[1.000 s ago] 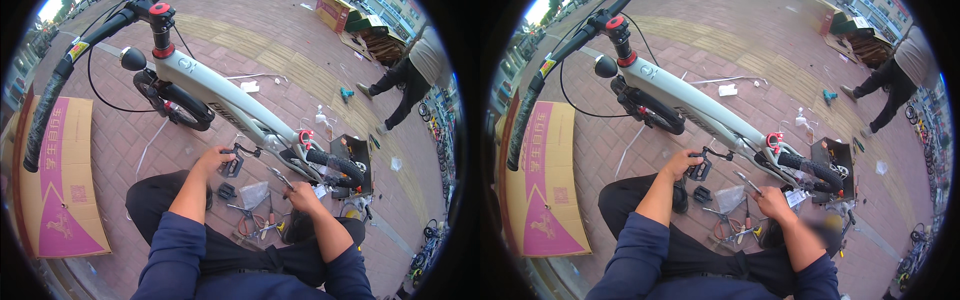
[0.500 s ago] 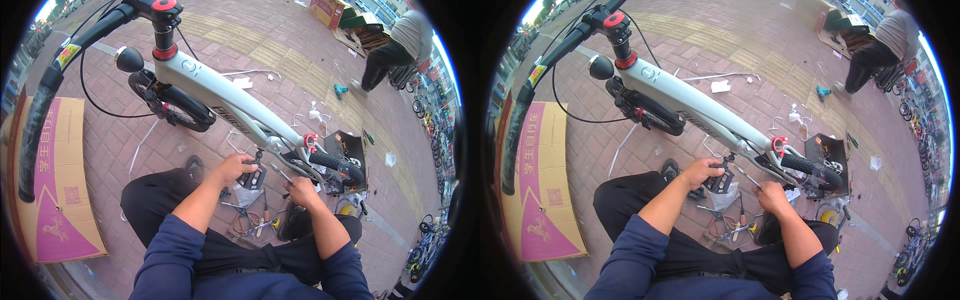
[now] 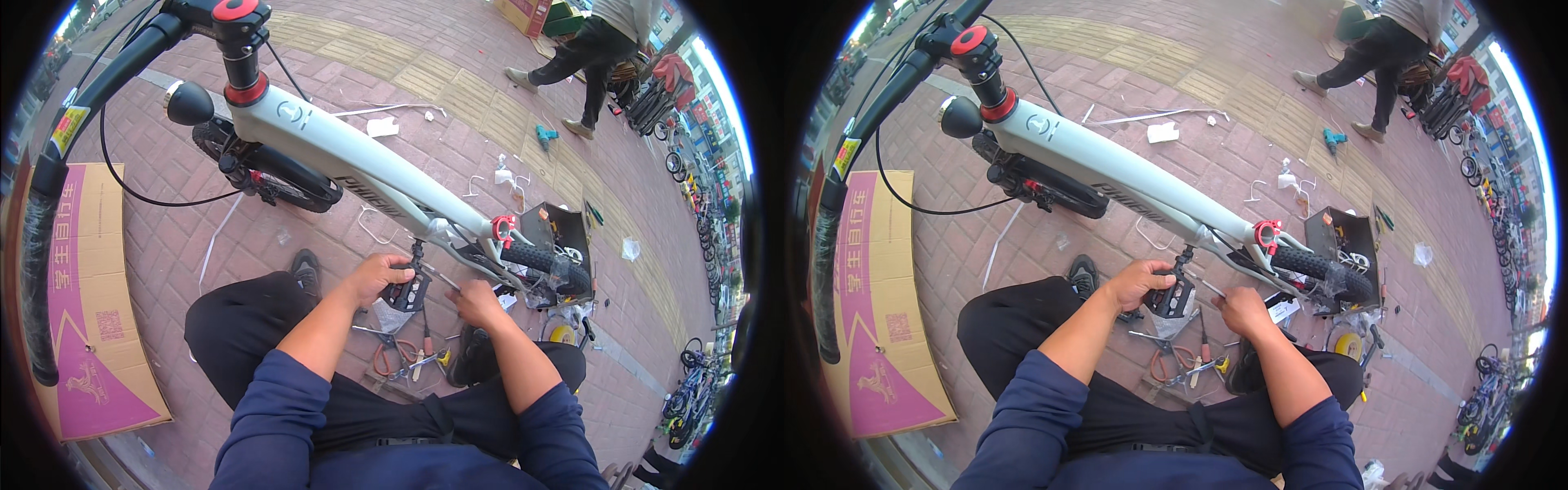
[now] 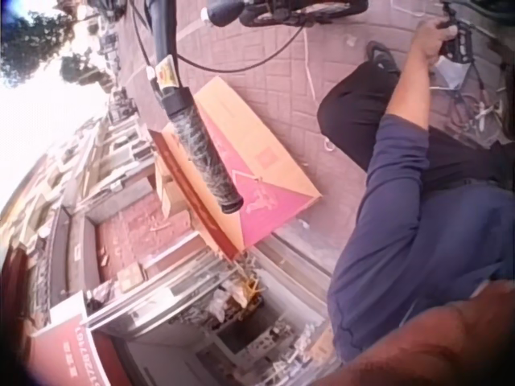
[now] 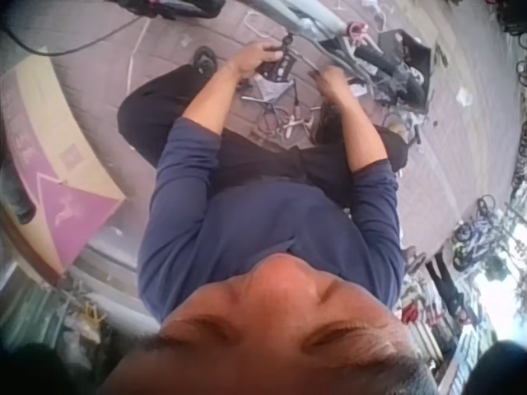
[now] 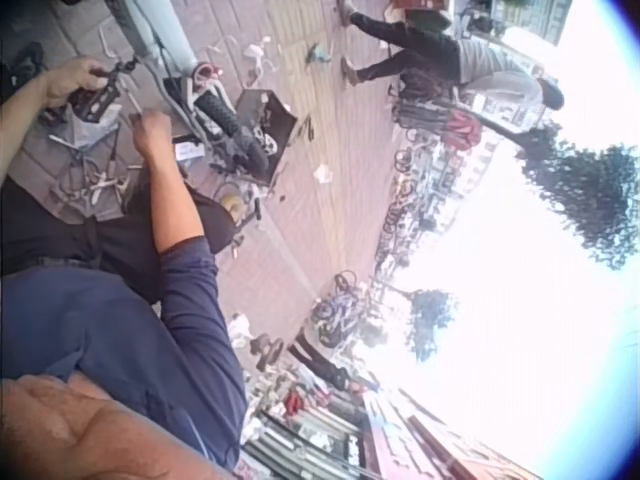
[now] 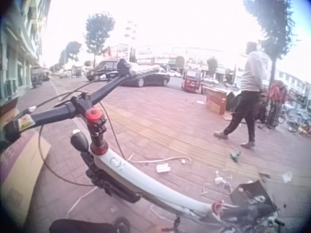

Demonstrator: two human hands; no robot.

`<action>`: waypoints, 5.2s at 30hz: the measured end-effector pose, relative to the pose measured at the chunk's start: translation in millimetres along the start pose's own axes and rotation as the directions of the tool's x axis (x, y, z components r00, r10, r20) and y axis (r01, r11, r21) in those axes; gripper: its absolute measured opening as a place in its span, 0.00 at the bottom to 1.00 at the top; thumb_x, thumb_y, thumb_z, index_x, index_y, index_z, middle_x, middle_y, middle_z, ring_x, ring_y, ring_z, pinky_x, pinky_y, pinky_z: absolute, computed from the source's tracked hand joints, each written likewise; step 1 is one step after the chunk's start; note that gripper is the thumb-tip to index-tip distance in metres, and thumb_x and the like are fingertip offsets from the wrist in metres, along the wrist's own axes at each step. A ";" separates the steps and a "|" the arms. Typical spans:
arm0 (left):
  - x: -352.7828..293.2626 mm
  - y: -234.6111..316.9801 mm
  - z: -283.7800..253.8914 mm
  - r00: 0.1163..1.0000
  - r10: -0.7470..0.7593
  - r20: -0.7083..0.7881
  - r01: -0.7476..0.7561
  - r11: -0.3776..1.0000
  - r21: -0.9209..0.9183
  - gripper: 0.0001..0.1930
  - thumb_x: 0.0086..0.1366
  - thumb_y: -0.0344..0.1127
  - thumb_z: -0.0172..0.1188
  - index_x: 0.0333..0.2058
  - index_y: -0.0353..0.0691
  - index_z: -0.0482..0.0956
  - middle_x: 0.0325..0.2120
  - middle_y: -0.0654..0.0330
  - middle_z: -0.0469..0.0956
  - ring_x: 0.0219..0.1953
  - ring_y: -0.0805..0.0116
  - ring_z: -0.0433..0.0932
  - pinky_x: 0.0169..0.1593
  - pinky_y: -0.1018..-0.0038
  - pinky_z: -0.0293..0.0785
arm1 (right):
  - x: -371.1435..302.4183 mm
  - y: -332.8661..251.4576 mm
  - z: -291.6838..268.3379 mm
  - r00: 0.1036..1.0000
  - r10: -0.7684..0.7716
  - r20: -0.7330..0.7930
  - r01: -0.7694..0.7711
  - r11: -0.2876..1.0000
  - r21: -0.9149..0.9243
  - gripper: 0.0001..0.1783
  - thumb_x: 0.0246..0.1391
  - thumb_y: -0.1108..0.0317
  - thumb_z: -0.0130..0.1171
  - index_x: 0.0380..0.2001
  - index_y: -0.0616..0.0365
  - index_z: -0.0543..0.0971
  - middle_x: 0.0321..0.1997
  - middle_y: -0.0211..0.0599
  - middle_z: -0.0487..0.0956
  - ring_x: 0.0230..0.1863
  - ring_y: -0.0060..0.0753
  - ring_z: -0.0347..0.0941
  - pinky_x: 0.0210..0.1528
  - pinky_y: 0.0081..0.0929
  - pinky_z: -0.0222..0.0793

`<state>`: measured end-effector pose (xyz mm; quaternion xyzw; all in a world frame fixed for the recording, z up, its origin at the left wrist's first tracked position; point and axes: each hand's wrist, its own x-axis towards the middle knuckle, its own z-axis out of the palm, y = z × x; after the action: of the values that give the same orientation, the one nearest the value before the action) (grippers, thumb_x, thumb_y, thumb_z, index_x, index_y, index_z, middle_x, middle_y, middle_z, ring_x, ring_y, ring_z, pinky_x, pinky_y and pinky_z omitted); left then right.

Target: The person assembles a bicycle by attaching a pedal to the crank arm. They use a wrench to tighten the pedal onto the crank arm of a bicycle lying on its side.

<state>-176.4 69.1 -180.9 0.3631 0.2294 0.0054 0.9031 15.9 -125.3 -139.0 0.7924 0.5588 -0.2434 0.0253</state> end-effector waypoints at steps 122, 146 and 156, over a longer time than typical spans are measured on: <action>75.2 -86.8 -153.6 0.670 0.239 -0.703 0.242 0.824 0.512 0.19 0.53 0.33 0.79 0.40 0.34 0.81 0.31 0.58 0.83 0.32 0.70 0.79 0.35 0.67 0.76 | 23.4 -80.1 31.9 0.882 0.233 -0.410 0.254 0.497 0.830 0.12 0.55 0.70 0.70 0.41 0.62 0.86 0.47 0.43 0.84 0.49 0.36 0.80 0.55 0.31 0.73; -9.5 23.0 -95.4 0.873 0.192 -0.449 0.084 0.847 0.524 0.13 0.58 0.27 0.72 0.41 0.34 0.80 0.33 0.61 0.84 0.32 0.75 0.81 0.37 0.77 0.77 | -14.4 -55.1 -29.4 0.832 0.271 -0.484 0.464 0.139 0.875 0.14 0.54 0.66 0.63 0.36 0.70 0.84 0.39 0.45 0.81 0.36 0.34 0.80 0.41 0.32 0.78; -16.3 13.7 38.4 0.870 0.274 -0.410 0.023 0.808 0.589 0.16 0.57 0.30 0.74 0.42 0.31 0.80 0.31 0.58 0.84 0.31 0.72 0.81 0.35 0.74 0.78 | -123.9 -4.9 -86.8 0.797 0.292 -0.530 0.543 0.040 0.839 0.17 0.60 0.61 0.65 0.39 0.69 0.84 0.38 0.43 0.82 0.34 0.33 0.80 0.39 0.29 0.78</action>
<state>-172.8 51.2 -141.0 0.6209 0.4092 0.0862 0.6630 10.7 -204.5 -10.2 0.5558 0.2823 -0.3041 -0.7204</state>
